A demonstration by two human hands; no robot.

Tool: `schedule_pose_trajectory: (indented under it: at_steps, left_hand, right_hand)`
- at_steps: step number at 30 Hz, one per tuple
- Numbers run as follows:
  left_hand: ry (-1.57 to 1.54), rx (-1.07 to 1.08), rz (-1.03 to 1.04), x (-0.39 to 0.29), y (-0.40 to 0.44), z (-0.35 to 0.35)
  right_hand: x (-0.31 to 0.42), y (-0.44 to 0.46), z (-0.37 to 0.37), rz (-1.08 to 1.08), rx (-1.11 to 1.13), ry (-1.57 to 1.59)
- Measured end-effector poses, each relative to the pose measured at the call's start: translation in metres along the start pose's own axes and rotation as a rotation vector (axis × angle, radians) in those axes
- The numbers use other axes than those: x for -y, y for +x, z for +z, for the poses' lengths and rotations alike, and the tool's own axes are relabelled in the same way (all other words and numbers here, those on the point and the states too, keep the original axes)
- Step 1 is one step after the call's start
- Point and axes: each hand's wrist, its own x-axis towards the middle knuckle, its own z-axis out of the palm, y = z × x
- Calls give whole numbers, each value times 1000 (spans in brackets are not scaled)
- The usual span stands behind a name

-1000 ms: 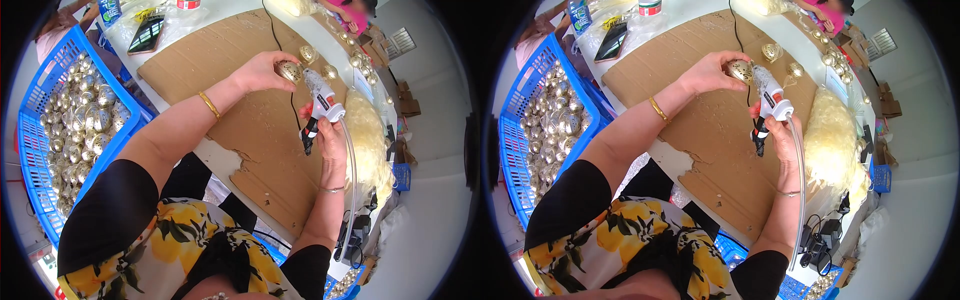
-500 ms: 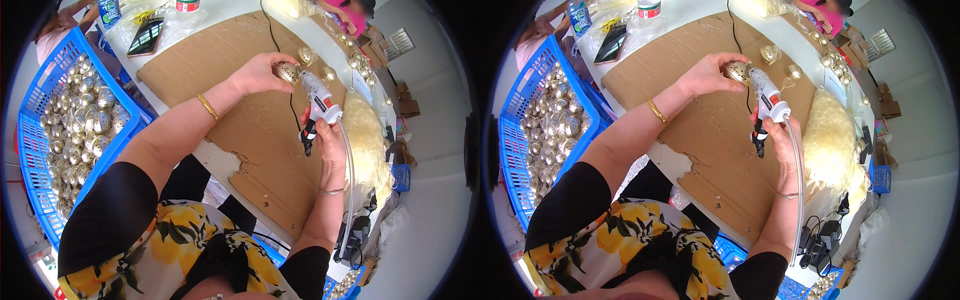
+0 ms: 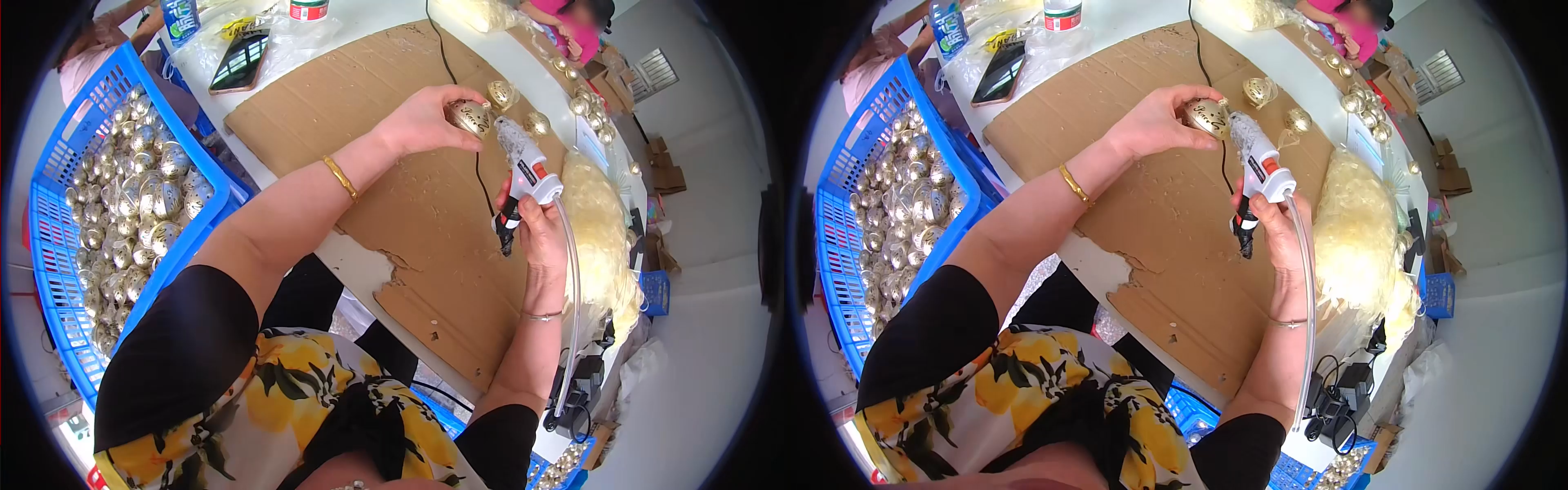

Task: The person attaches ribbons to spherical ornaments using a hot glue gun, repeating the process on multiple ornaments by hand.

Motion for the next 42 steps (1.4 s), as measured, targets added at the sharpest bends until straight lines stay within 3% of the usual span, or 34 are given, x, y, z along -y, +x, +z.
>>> schedule_pose_trajectory:
  at_steps: [25, 33, 42]
  left_hand:
    - [36, 34, -29, -6, -2, 0]
    - [-99, 39, -10, 3, 3, 2]
    - [65, 41, 4, -5, -3, 3]
  right_hand:
    - [7, -4, 4, 20, -58, -6]
    - [6, -4, -2, 34, -40, -22]
    - [3, -3, -8, 81, -21, -54]
